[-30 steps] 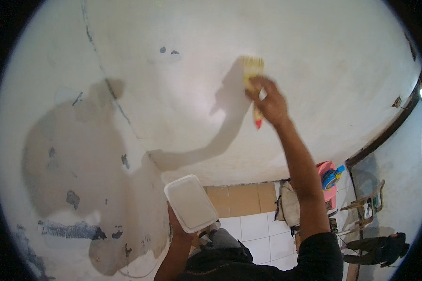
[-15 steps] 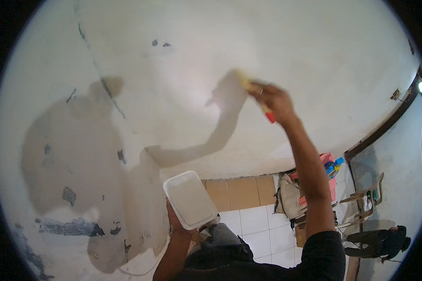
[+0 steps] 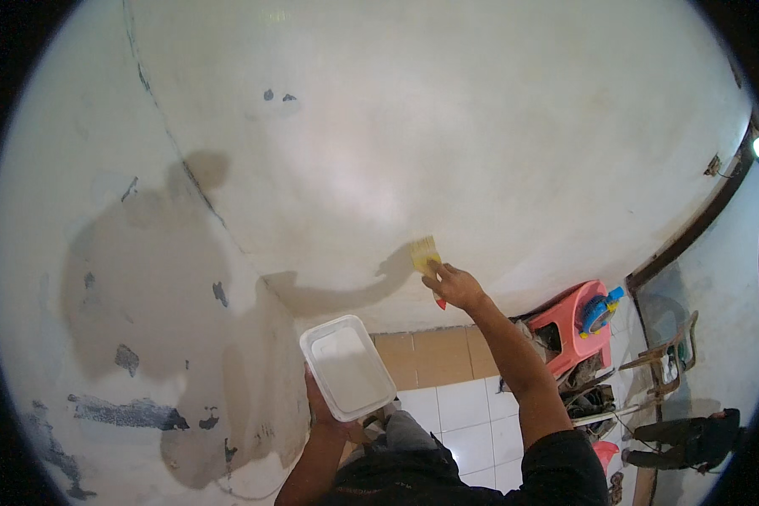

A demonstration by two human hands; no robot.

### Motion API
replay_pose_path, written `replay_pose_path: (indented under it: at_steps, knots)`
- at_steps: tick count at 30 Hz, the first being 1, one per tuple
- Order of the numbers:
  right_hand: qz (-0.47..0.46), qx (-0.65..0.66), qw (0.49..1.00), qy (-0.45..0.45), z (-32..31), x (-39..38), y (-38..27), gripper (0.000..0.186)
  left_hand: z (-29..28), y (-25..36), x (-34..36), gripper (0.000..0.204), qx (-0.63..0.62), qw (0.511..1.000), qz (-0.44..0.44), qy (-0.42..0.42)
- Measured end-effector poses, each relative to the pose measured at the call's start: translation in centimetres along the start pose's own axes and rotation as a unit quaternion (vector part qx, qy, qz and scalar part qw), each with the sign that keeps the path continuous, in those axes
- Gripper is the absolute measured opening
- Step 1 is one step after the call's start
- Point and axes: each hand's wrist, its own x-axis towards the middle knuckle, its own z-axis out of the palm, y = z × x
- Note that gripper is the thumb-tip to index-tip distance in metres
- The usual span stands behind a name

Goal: The person applies white paint to a wall using a brush, frequently dipping it into a plastic tray held in their other hand. They cover a corner and several sections of the upper wall with vertical and horizontal strokes.

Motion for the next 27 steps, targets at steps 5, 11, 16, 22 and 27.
replay_pose_path:
  at_steps: [5,11,16,22,27]
  knots:
    - [0.056,0.159,0.985,0.045,-11.6,5.1,2.2,0.035,0.5,-0.2,0.3,0.064,0.064,0.997,0.028,0.031]
    - [-0.034,0.079,0.933,0.35,-31.4,12.4,2.3,0.025,-0.5,-1.4,2.8,0.063,0.02,1.0,0.002,0.01]
    - [0.325,0.18,0.918,0.139,-24.2,11.7,-0.7,0.059,-1.1,-1.7,4.4,0.066,-0.024,0.998,-0.017,-0.053]
    - [-0.039,0.027,0.995,-0.088,-3.6,1.9,-0.4,0.028,-4.1,-2.1,6.3,0.069,-0.112,0.983,-0.079,-0.125]
    - [0.001,0.055,0.998,0.016,-14.8,7.5,2.2,0.025,0.3,-2.3,6.2,0.065,-0.08,0.995,-0.039,-0.038]
